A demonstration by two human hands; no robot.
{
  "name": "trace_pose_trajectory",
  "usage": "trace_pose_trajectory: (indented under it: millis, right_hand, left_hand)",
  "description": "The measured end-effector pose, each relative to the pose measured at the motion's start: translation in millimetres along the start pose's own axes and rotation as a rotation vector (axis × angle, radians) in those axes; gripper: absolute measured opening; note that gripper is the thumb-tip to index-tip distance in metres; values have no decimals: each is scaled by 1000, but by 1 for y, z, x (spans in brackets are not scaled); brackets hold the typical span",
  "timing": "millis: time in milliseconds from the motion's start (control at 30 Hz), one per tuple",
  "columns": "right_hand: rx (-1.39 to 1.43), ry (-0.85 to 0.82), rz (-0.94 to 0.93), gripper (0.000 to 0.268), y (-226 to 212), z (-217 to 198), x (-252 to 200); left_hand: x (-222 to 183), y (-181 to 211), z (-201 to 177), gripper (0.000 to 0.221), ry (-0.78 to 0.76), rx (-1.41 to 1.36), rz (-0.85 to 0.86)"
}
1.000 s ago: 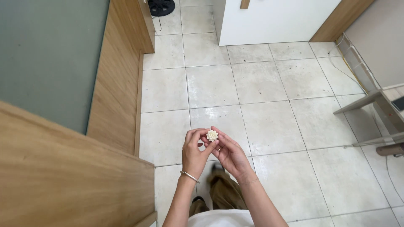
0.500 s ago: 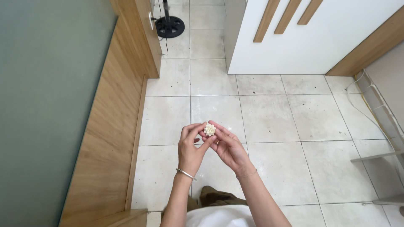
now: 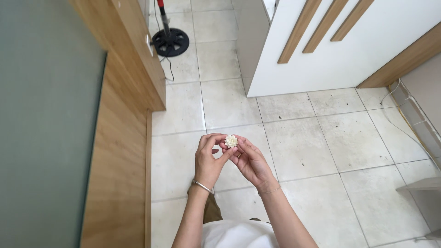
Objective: Inspecting and moving decorative flower-shaped candles between a display shelf and a workbench.
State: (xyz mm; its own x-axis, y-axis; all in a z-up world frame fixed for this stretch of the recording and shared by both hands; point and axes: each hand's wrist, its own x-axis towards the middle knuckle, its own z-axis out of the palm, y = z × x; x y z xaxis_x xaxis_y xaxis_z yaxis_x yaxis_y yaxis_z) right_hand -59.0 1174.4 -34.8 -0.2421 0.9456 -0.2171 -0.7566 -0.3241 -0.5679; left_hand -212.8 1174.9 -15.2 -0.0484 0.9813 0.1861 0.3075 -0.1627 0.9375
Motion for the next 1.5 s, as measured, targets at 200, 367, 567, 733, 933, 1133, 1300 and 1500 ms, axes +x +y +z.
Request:
trace_pose_trajectory:
  millis: [200, 367, 567, 733, 933, 1133, 1300, 1500]
  right_hand:
    - [-8, 39, -83, 38, -13, 38, 136]
    - [21, 108, -71, 36, -25, 40, 222]
    - [41, 124, -96, 34, -64, 21, 334]
    - [45, 67, -86, 33, -121, 21, 456]
    - [16, -10, -91, 29, -203, 20, 589]
    - [52, 50, -64, 31, -237, -5, 694]
    - [82, 86, -70, 35, -262, -11, 792]
    - [64, 134, -138, 37, -303, 0, 940]
  left_hand:
    - [145, -25, -31, 39, -57, -39, -4]
    - [236, -48, -34, 39, -99, -29, 7]
    - [351, -75, -6, 38, -139, -11, -10]
    - [469, -88, 22, 39, -97, -12, -12]
    - [613, -85, 60, 37, -37, -26, 55]
    - [719, -112, 91, 40, -44, -10, 7]
    - [821, -141, 103, 45, -89, -4, 2]
    - [987, -170, 109, 40, -157, -61, 51]
